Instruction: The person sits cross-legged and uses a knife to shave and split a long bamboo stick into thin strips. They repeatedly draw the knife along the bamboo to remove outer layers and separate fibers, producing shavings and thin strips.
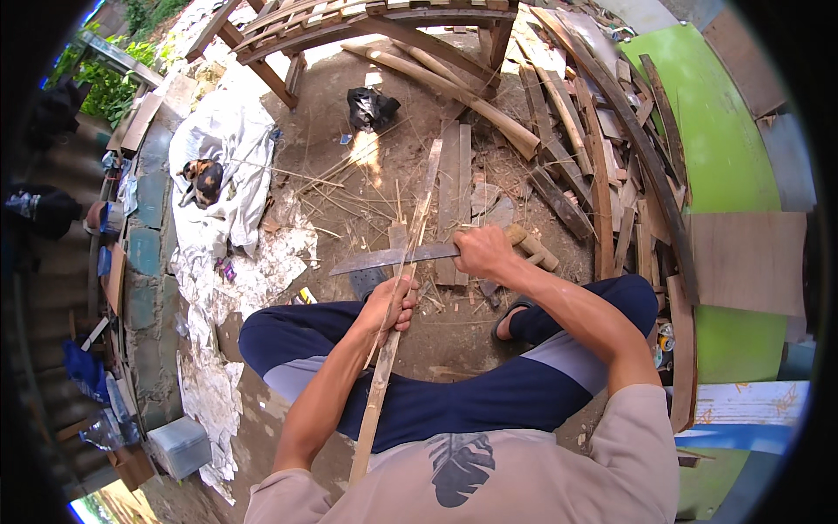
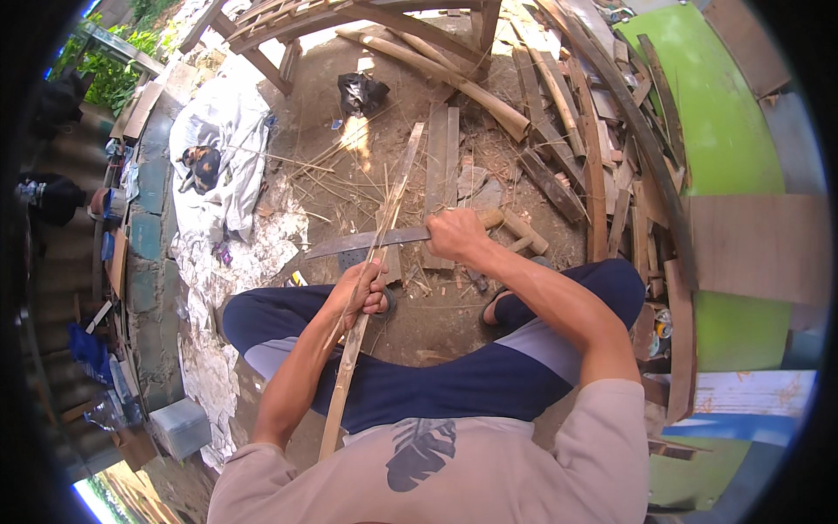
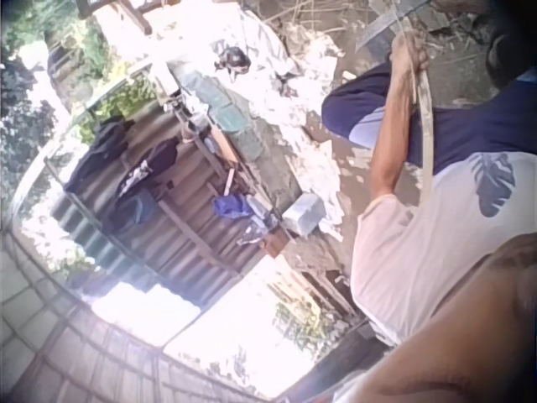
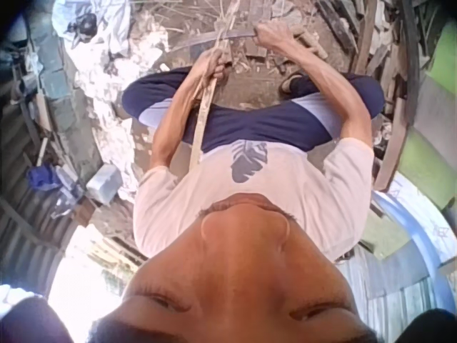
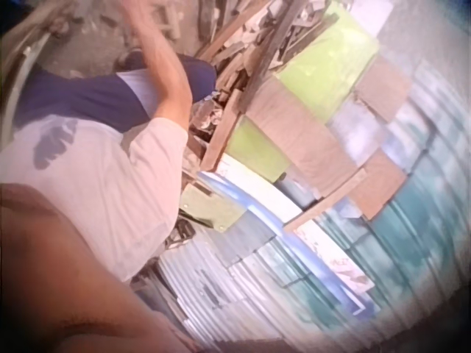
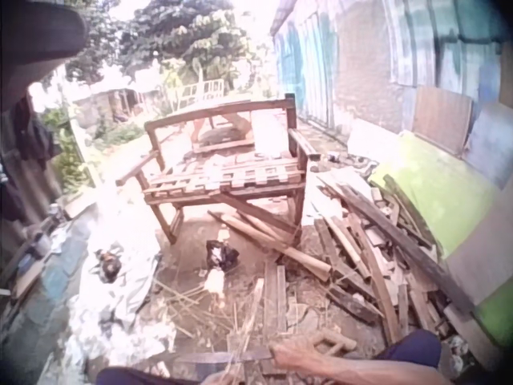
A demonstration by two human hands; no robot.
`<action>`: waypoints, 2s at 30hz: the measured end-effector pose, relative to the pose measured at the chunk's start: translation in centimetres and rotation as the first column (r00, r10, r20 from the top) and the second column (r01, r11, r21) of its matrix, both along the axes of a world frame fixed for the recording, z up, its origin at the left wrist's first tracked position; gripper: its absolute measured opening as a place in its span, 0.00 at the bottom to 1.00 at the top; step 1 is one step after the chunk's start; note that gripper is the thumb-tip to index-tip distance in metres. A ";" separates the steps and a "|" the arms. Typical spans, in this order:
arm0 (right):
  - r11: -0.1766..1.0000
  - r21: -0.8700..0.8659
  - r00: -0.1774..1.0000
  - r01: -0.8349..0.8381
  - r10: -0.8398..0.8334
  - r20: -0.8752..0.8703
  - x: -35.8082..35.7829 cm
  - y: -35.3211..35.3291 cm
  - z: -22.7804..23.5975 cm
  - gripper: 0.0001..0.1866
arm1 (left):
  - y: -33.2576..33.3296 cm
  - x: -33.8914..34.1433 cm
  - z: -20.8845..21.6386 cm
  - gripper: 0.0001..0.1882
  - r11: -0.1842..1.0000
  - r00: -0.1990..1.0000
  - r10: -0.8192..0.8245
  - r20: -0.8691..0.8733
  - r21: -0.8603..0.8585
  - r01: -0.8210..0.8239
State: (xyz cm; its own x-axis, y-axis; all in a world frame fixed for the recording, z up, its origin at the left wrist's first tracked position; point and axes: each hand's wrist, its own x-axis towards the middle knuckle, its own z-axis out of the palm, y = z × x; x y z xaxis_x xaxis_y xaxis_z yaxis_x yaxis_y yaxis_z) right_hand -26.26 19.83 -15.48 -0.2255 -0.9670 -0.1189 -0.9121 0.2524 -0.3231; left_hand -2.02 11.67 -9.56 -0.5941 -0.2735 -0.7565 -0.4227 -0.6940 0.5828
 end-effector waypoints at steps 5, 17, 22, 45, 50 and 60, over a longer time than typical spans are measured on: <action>0.976 -0.027 0.965 0.217 -0.219 -0.142 -7.2 0.6 -1.8 0.13 | 0.9 0.3 1.9 0.18 0.994 0.993 -0.100 0.066 0.041 0.097; 0.954 0.016 0.945 0.300 -0.295 -0.137 -7.1 -0.1 -1.6 0.12 | 2.3 2.3 2.4 0.19 0.986 0.986 -0.164 0.030 0.043 0.163; 0.999 -0.018 0.997 -0.046 0.045 -0.069 -2.3 0.0 -0.1 0.12 | 1.3 2.5 2.6 0.16 0.995 0.994 -0.095 0.062 -0.028 0.097; 0.622 0.242 0.636 0.744 -0.771 0.026 -15.8 0.7 -1.3 0.20 | 2.8 7.9 7.3 0.17 0.966 0.977 -0.162 0.142 -0.178 0.186; 0.767 0.163 0.747 0.620 -0.641 0.178 -11.6 -1.0 2.5 0.20 | 1.8 4.7 6.6 0.16 0.940 0.979 -0.166 0.115 -0.283 0.193; 0.975 -0.207 0.996 0.075 -0.064 0.060 2.1 1.9 5.1 0.09 | 0.3 -1.7 4.5 0.17 0.956 1.000 -0.018 0.015 -0.293 0.021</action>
